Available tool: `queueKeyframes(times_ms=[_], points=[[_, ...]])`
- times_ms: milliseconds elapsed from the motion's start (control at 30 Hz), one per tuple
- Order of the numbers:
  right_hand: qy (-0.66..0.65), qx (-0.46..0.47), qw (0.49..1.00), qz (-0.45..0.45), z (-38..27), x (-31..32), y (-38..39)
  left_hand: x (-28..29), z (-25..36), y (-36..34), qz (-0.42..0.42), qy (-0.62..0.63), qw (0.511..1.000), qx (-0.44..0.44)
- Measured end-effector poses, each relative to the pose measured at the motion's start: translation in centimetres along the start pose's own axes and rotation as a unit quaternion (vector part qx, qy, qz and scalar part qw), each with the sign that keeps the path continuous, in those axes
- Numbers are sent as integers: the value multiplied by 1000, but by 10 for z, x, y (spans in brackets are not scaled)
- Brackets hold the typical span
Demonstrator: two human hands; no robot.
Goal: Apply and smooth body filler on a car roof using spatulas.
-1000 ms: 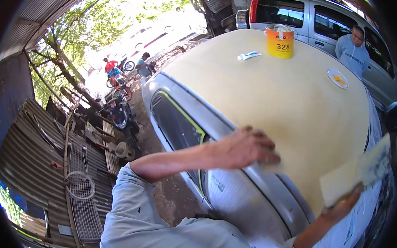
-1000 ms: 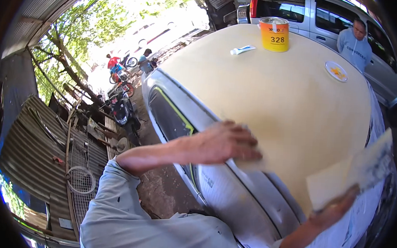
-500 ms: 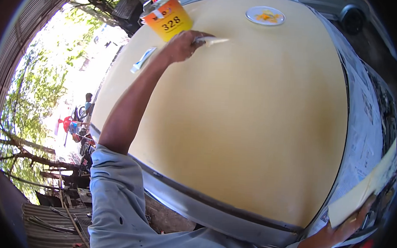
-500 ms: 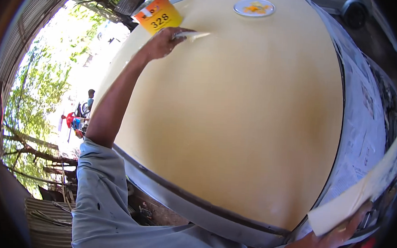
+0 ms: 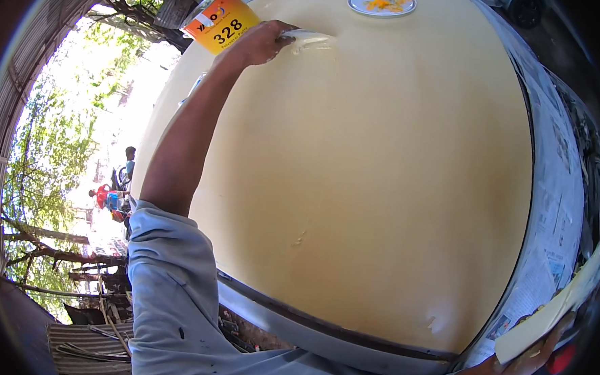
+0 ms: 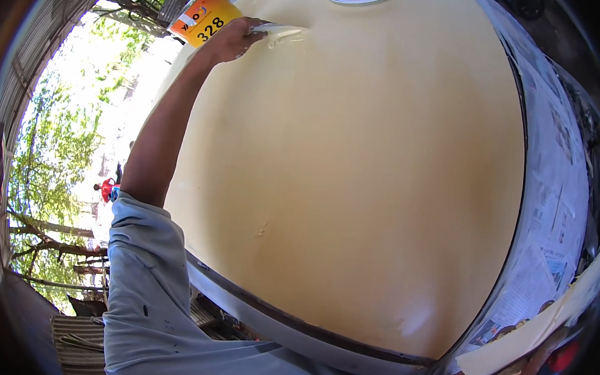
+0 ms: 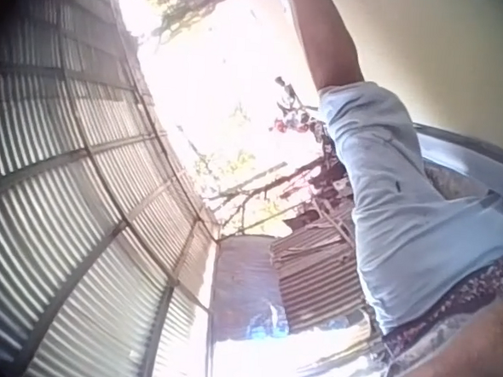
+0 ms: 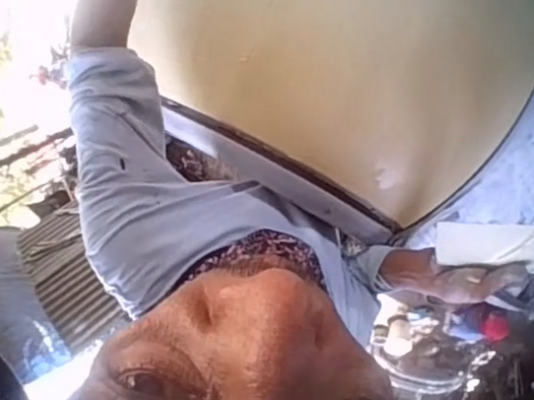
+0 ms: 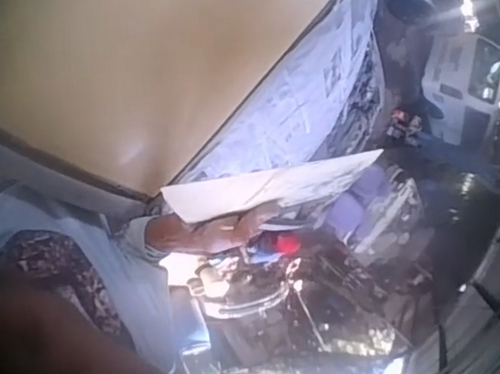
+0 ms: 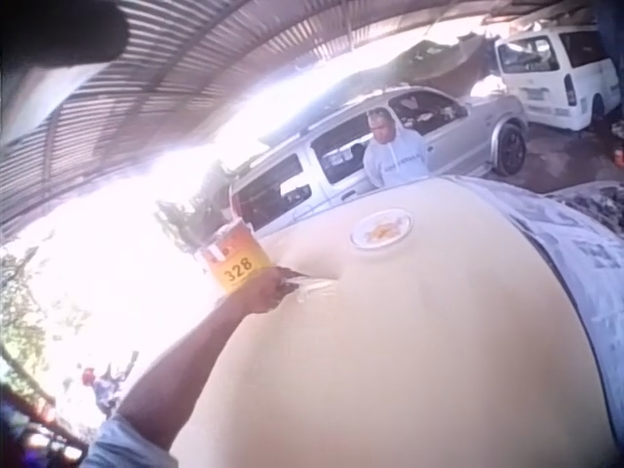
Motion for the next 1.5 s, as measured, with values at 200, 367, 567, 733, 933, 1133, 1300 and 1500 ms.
queueKeyframes(times_ms=[200, 367, 567, 733, 933, 1133, 1300, 1500], points=[[-20, -31, 999, -10, -1, 0, 3, -15, -1, 5, -54, 6, 998, 33], [65, 210, 972, -77, -54, -38, 0, -9, 53, 45, -34, 24, 997, -62], [134, 180, 972, -71, -62, -55, -7, 17, 122, 152, -39, 13, 993, -108], [145, 187, 970, -58, -64, -57, -8, 22, 172, 266, -23, -21, 990, -134], [108, 202, 971, -69, -61, -55, -8, 38, 178, 367, -124, -18, 986, -112], [62, 162, 982, -75, -50, -50, 0, 62, 86, 192, 48, 54, 995, -62], [20, 84, 994, -69, -39, -46, 0, 8, 22, 35, 25, -2, 1000, 12], [115, 90, 987, -63, -22, -48, -2, -7, 20, -12, -39, 2, 999, 14]])
Point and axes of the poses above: each hand's wrist, its own y-axis away from the middle knuckle, its own x-axis out of the back of the hand, z = x × y, the point moved 9 cm from there along -y, towards the middle knuckle, and after that the axes turned 10 degrees about -y, right-handed, at the moved point
